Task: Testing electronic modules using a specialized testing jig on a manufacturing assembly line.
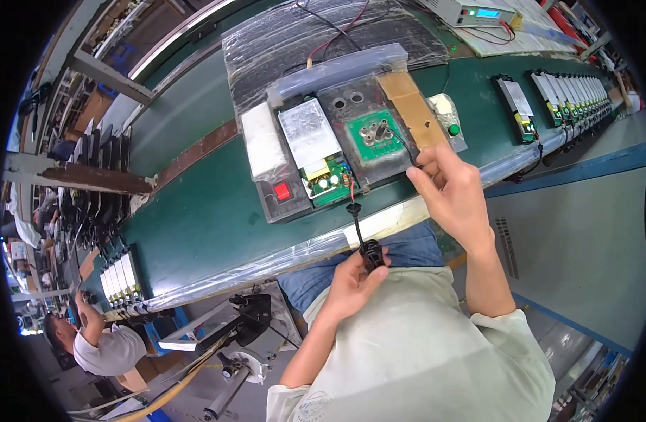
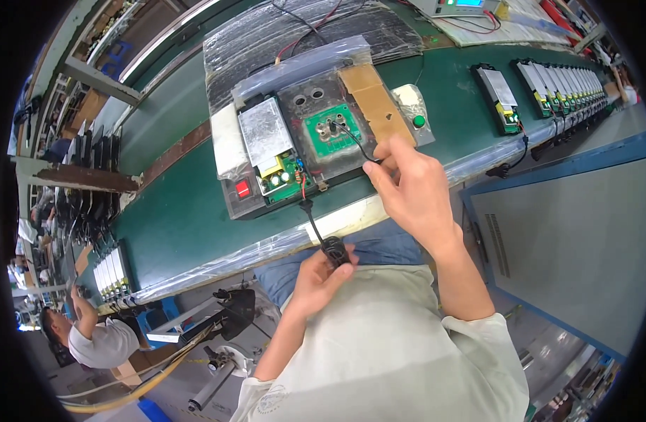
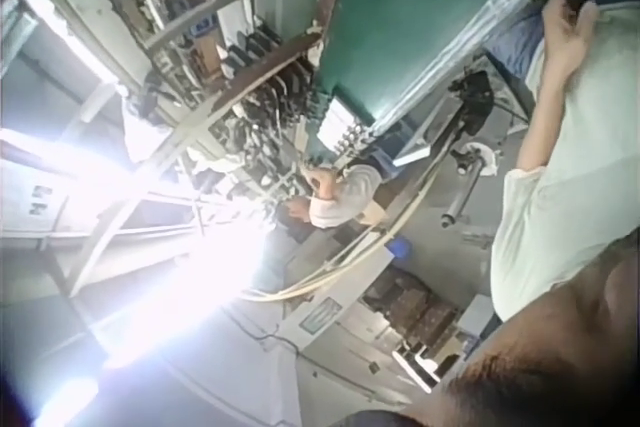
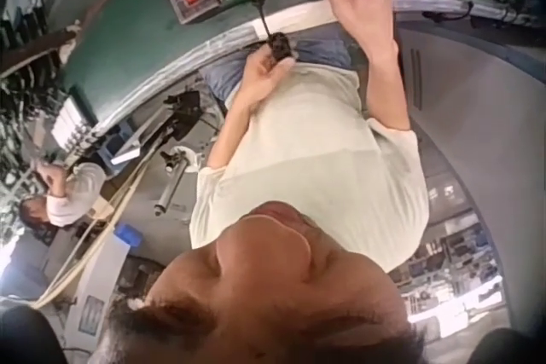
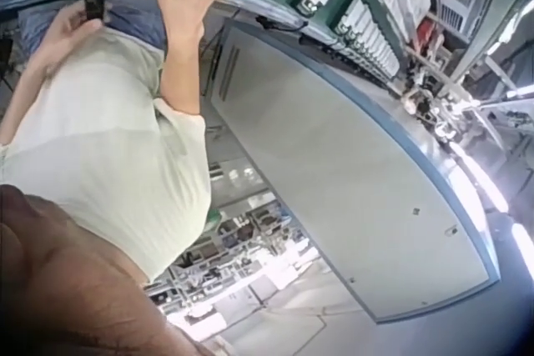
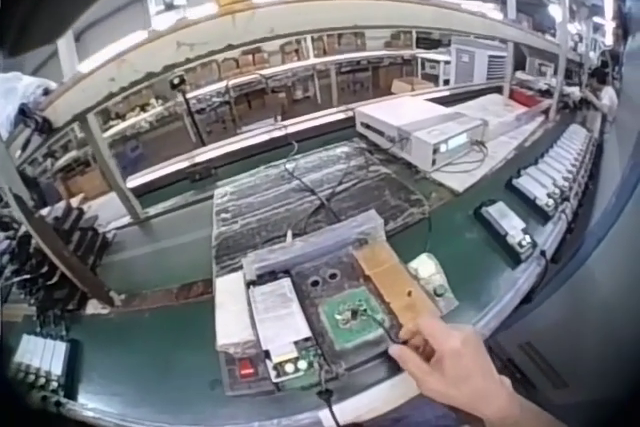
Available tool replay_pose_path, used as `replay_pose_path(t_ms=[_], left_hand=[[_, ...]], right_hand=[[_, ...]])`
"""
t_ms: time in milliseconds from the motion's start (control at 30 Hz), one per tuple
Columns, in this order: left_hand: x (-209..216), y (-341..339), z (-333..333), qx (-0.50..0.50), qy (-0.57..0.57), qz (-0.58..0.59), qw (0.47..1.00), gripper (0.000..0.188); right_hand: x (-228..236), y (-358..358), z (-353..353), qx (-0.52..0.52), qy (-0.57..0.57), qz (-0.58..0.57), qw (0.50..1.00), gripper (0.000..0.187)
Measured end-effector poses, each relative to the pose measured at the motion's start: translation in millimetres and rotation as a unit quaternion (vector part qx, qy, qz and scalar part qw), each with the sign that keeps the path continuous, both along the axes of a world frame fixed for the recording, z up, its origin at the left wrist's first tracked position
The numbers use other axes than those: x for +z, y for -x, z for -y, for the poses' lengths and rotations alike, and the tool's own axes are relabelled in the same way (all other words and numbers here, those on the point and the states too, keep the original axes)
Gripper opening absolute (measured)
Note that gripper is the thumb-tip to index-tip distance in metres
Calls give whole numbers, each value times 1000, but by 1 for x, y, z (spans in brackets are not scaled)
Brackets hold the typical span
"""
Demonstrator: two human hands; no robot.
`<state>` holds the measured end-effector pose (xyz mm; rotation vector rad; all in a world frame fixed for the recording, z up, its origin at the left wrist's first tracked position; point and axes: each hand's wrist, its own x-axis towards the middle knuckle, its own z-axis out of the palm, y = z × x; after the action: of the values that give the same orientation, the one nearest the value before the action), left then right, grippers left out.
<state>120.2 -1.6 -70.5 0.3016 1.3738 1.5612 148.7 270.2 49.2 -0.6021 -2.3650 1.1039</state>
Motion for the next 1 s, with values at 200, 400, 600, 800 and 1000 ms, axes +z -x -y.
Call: replay_pose_path(t_ms=[200, 400, 600, 800, 1000], left_hand=[[99, 19, 79, 43, 166, -163, 972, 62], [162, 41, 94, 145, 121, -374, 908, 58], [144, 53, 56, 307, 1, -409, 859, 73], [141, 78, 46, 251, -123, -474, 835, 61], [132, 77, 14, 141, -328, -293, 887, 43]], right_hand=[[10, -6, -2, 40, 111, 10, 993, 18], [21, -3, -4, 83, 150, 58, 983, 24], [15, -4, -6, 100, 331, 32, 938, 22], [10, -7, -11, 115, 339, 3, 934, 24], [8, -8, -10, 103, 355, -13, 929, 27]])
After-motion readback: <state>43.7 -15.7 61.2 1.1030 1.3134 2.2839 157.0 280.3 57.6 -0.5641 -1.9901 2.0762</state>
